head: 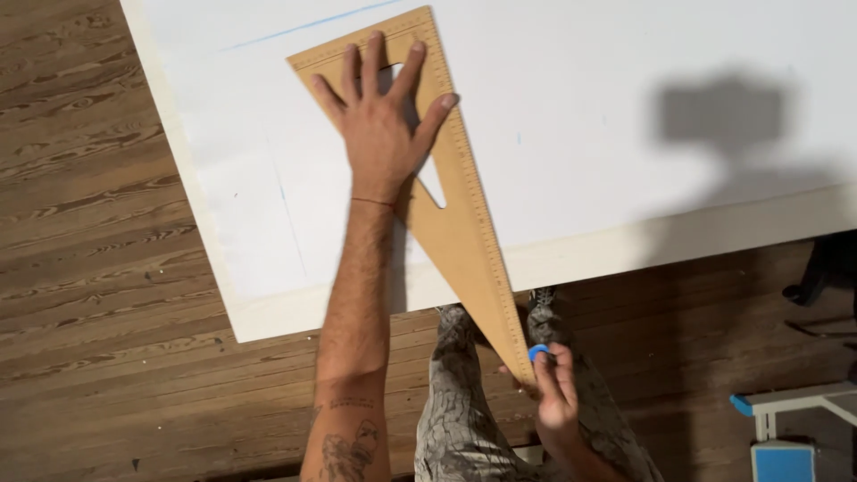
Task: Marking vertical lines on a large white sheet using a triangle ruler and blue chalk
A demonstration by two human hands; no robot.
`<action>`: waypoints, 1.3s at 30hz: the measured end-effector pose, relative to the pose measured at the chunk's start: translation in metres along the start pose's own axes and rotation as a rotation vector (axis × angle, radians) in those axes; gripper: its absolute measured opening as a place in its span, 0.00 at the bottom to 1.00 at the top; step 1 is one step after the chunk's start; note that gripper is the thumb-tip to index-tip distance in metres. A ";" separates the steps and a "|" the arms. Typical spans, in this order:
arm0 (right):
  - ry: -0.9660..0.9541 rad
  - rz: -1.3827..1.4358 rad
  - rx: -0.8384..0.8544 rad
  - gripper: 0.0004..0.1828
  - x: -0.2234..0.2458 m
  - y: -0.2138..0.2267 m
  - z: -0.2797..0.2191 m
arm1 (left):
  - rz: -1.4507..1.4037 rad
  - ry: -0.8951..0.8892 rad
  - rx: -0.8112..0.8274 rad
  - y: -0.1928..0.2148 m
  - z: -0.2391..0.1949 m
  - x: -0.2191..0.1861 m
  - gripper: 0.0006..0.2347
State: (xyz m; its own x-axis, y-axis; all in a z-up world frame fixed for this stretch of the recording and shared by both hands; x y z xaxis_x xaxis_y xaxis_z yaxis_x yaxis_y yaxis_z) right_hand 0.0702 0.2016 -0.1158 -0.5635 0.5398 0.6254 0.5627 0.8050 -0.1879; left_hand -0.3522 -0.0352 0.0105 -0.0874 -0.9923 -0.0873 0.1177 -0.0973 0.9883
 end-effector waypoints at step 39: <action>-0.228 -0.211 0.257 0.19 0.040 0.025 0.038 | 0.001 -0.079 -0.047 -0.015 0.037 -0.058 0.29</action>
State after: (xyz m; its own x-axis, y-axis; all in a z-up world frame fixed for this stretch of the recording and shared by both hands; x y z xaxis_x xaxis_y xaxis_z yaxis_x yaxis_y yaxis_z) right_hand 0.0388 0.2532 -0.1243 -0.7862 0.3739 0.4919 0.2675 0.9236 -0.2745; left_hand -0.3858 0.0269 0.0059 -0.1646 -0.9836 -0.0741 0.1637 -0.1013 0.9813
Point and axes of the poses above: each hand's wrist, its own z-axis towards the middle knuckle, its own y-axis out of the back of the hand, x = y × z, the point moved 10 cm from there along z, towards the middle knuckle, and after that the axes turned 10 degrees about z, right-handed, at the moved point
